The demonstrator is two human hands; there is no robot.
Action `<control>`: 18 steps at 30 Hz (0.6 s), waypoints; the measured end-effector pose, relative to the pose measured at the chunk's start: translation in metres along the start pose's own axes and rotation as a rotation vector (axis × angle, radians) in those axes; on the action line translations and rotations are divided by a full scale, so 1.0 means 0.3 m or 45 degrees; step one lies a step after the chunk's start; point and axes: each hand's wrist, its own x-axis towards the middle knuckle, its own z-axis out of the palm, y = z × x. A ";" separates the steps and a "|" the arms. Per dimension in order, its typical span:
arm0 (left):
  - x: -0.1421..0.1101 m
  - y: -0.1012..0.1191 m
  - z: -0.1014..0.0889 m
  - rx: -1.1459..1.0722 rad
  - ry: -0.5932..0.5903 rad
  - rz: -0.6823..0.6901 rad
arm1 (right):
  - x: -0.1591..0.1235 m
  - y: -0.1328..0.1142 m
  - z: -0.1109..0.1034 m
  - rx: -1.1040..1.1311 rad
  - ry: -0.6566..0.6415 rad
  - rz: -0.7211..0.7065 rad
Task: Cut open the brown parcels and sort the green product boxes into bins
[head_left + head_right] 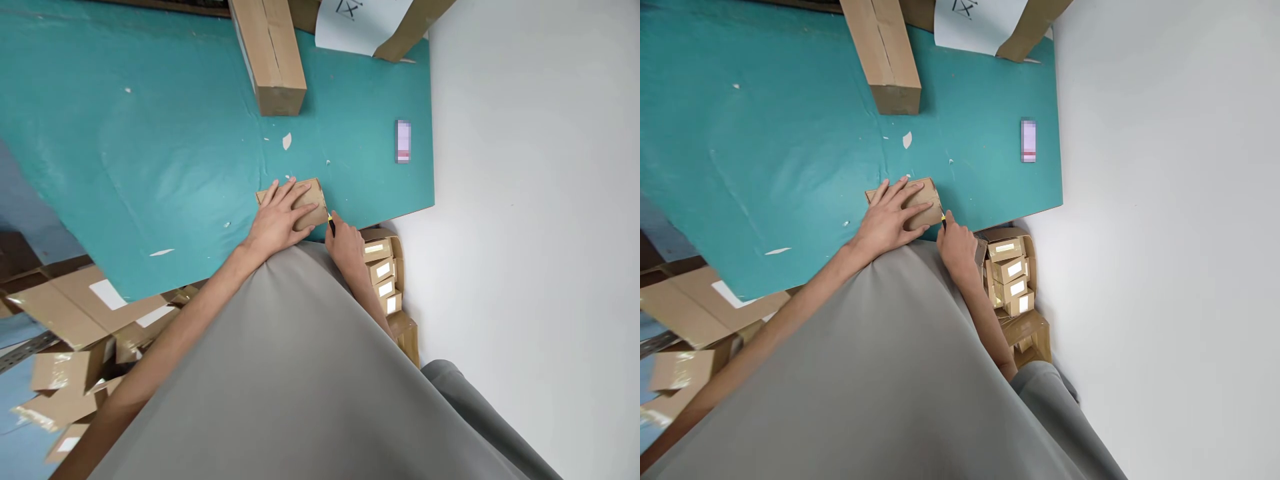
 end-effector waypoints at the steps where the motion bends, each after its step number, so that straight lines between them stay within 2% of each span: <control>1: -0.001 -0.003 0.001 0.014 -0.001 0.003 | -0.005 0.003 0.003 -0.007 -0.006 0.004; 10: -0.017 -0.008 -0.005 0.118 -0.031 0.016 | -0.027 0.017 0.000 -0.003 0.061 -0.089; 18: -0.015 -0.017 -0.007 0.145 -0.065 0.015 | 0.074 -0.011 -0.010 0.057 0.094 -0.174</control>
